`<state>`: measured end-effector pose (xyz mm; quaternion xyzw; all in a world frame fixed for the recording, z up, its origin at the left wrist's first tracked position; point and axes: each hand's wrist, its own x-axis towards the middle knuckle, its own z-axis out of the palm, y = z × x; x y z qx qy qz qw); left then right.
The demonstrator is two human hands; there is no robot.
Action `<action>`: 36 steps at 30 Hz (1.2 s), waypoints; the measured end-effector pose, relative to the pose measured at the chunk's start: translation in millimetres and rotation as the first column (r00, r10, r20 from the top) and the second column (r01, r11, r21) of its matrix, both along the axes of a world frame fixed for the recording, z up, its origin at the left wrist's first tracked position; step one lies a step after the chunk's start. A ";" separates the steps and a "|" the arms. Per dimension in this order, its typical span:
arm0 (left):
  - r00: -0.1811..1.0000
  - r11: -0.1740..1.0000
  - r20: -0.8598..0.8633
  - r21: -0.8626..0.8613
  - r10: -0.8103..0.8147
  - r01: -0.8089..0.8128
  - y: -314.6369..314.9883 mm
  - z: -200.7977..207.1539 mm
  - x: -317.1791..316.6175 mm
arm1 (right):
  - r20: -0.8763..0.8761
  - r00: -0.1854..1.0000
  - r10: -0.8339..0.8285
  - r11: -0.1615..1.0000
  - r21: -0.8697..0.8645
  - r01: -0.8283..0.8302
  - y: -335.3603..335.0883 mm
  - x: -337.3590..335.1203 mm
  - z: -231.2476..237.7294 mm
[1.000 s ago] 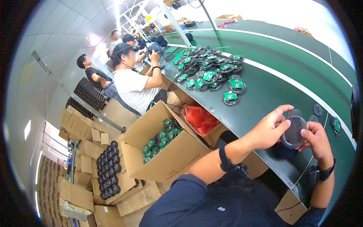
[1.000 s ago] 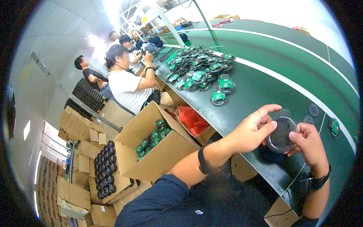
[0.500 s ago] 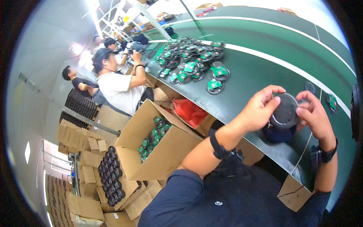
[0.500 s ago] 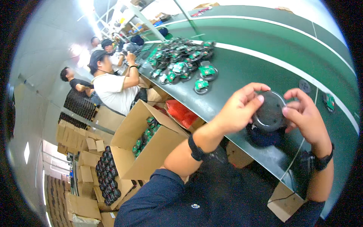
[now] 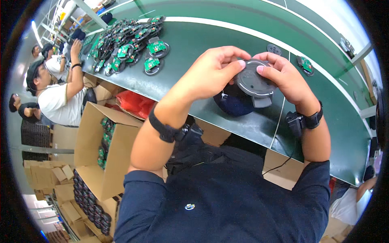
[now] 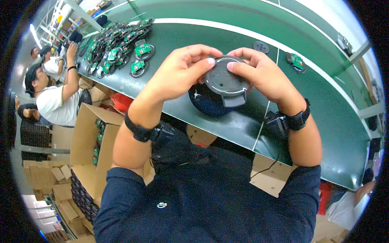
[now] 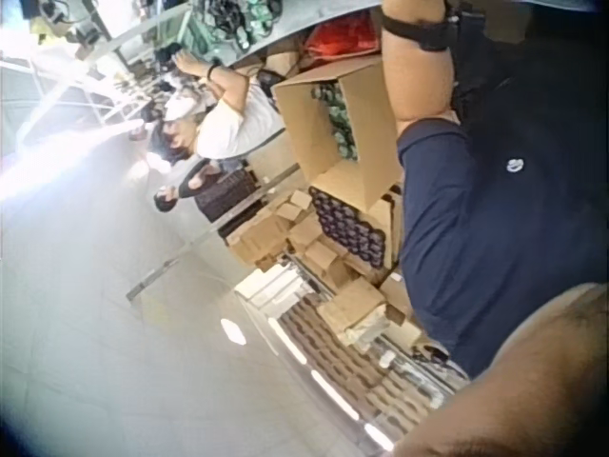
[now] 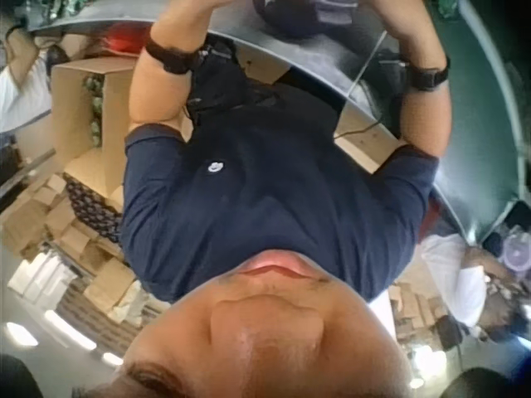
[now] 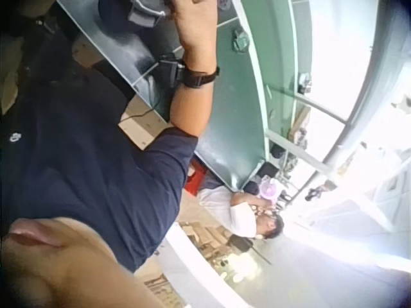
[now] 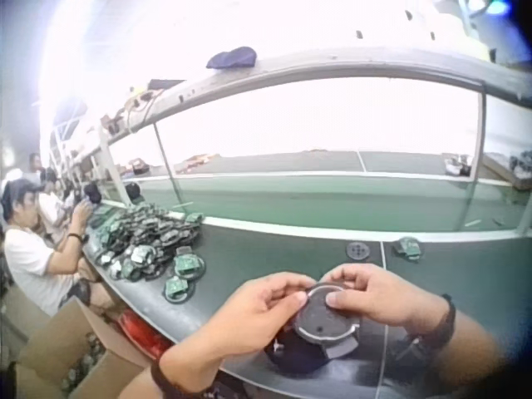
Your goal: Assemble electronic speaker components by connecting circuit boards and housing parts.
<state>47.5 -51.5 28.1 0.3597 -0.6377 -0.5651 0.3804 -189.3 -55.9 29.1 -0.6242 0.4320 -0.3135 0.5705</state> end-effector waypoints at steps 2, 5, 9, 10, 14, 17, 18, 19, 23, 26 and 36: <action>1.000 0.995 -0.018 -0.097 -0.004 0.002 -2.1 3.1 -6.1 | 0.064 0.997 -0.033 0.999 -0.013 0.034 0.4 4.2 -7.7; 0.934 0.816 0.157 -0.547 0.320 -0.188 -9.8 -4.2 6.3 | 0.176 0.975 -0.133 0.991 0.038 0.129 3.0 0.9 -5.6; 0.893 0.701 0.386 -0.703 0.234 0.120 6.2 -22.1 26.2 | 0.081 0.993 -0.084 0.988 0.138 0.073 8.0 -5.7 3.7; 0.885 0.758 0.414 -0.642 0.212 0.119 12.7 -22.7 22.6 | 0.124 0.990 -0.068 0.980 0.195 0.043 8.1 -4.7 1.8; 0.930 0.812 0.271 -0.582 0.249 -0.048 3.7 -35.3 14.5 | 0.142 0.985 -0.100 0.965 0.253 0.062 16.6 -2.0 8.6; 0.956 0.950 0.012 -0.116 0.293 -0.290 -8.1 -59.9 13.9 | 0.126 0.983 -0.135 0.971 0.214 0.106 27.4 2.8 11.9; 0.949 0.945 -0.077 -0.096 0.307 -0.314 -11.9 -70.1 11.1 | 0.113 0.983 -0.146 0.981 0.147 0.129 31.5 4.9 11.3; 0.949 0.946 -0.082 -0.097 0.303 -0.311 -14.0 -74.3 8.7 | 0.098 0.984 -0.151 0.986 0.084 0.143 30.8 7.1 8.7; 0.907 0.947 -0.286 0.009 0.310 -0.321 -14.5 -92.4 -4.0 | 0.094 0.961 -0.259 0.925 -0.263 0.274 25.7 15.2 -24.7; 0.843 0.941 -0.425 0.079 0.330 -0.329 -8.8 -98.5 -7.6 | -0.172 0.913 -0.371 0.776 -0.596 0.203 27.6 24.6 -34.3; 0.837 0.940 -0.435 0.081 0.333 -0.331 -6.3 -101.2 -10.2 | -0.291 0.952 -0.097 0.704 -0.696 -0.141 26.0 25.7 -36.4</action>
